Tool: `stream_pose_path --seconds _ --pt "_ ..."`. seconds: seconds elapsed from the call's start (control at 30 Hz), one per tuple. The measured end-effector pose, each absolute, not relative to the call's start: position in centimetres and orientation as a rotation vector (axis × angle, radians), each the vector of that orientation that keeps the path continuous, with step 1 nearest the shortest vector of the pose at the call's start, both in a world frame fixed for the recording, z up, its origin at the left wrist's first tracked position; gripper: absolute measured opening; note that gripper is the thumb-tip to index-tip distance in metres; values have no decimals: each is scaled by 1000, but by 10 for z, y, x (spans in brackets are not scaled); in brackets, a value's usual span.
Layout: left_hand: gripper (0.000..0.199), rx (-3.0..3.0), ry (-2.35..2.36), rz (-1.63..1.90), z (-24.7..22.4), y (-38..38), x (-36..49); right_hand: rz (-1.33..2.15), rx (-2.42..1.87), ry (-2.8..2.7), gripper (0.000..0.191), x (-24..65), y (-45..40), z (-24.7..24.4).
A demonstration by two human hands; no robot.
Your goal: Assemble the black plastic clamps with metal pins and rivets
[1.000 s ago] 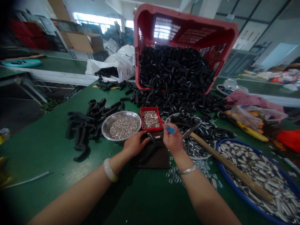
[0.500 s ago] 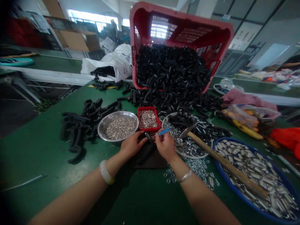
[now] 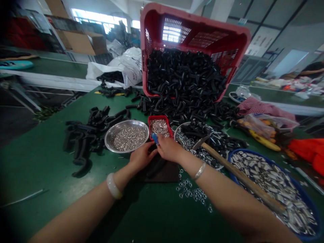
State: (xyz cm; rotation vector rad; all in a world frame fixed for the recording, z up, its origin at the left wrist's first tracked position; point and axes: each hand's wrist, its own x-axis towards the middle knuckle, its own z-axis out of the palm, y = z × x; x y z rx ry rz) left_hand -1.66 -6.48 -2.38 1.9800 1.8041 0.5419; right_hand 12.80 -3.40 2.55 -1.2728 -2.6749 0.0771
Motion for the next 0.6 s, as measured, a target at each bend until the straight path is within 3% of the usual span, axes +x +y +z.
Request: stream_pose_path --seconds 0.17,0.4,0.6 --pt "34 1947 1855 371 -22 -63 -19 -68 -1036 -2970 26 105 -42 33" --pt "43 1919 1695 486 -18 -60 -22 -391 -583 -3109 17 117 -58 19" --pt "43 1958 1759 562 -18 -63 -17 -388 -1180 -2784 12 163 -21 47"
